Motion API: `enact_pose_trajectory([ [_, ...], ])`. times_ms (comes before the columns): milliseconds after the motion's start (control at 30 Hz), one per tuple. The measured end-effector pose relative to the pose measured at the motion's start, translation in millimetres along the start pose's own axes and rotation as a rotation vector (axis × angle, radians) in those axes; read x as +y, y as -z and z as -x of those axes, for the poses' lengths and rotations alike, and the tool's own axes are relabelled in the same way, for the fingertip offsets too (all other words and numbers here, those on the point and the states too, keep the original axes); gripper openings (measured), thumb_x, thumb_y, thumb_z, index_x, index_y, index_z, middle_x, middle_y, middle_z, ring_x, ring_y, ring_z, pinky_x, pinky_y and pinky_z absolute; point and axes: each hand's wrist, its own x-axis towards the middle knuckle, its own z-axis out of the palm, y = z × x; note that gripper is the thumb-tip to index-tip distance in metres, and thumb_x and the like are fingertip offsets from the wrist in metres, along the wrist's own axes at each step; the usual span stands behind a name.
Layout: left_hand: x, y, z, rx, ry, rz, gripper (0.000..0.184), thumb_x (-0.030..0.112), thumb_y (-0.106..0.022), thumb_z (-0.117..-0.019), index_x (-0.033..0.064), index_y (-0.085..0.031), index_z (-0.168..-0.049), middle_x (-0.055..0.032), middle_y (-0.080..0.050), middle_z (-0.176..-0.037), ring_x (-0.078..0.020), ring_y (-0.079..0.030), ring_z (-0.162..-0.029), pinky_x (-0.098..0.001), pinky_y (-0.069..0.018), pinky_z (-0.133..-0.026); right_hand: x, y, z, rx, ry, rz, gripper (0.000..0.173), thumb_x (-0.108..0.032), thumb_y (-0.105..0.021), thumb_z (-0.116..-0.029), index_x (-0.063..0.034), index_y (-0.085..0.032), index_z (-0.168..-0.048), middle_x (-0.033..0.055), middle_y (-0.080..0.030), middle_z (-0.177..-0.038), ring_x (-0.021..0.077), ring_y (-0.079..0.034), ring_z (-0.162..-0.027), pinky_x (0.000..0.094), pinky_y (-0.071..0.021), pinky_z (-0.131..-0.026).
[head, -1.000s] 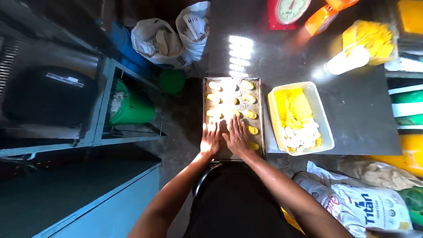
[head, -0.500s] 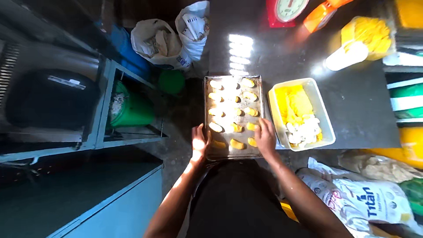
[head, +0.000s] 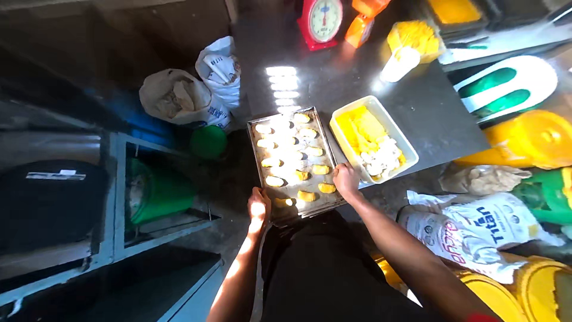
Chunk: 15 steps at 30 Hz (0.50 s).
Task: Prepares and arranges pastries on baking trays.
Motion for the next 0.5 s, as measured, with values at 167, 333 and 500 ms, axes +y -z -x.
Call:
enact_pose_trajectory([
  [167, -8, -19, -1, 0.179, 0.043, 0.165, 0.048, 0.036, -0.036, -0.111, 0.0028, -0.064, -0.13, -0.0215, -0.072, -0.113, -0.036, -0.07, -0.108, -0.0581, -0.0542, -0.095, -7, 9, -21, -0.228, -0.227, -0.217, 0.044, -0.047, -0.049, -0.1009, -0.0121, -0.072, -0.117, 0.0116, -0.067, -0.129, 0.0301, -0.066, -0.117, 0.0581, -0.0533, -0.092],
  [333, 26, -16, 21, 0.293, 0.078, 0.204, 0.045, 0.033, -0.039, -0.1108, 0.0018, -0.067, -0.125, -0.023, -0.072, -0.112, -0.0387, -0.07, -0.108, -0.061, -0.0533, -0.094, 10, 17, -27, -0.22, -0.278, -0.61, 0.042, -0.037, -0.051, -0.1042, -0.001, -0.065, -0.122, 0.0208, -0.066, -0.12, 0.0337, -0.064, -0.114, 0.0547, -0.0506, -0.096],
  [500, 83, 2, 50, 0.318, 0.068, 0.285, 0.041, 0.033, -0.041, -0.1107, 0.0027, -0.068, -0.12, -0.0213, -0.072, -0.101, -0.0377, -0.07, -0.098, -0.0628, -0.0529, -0.088, 47, 37, -23, -0.119, -0.301, -0.96, 0.038, -0.038, -0.054, -0.1045, -0.0037, -0.069, -0.113, 0.0162, -0.067, -0.107, 0.0272, -0.063, -0.102, 0.0496, -0.0505, -0.09],
])
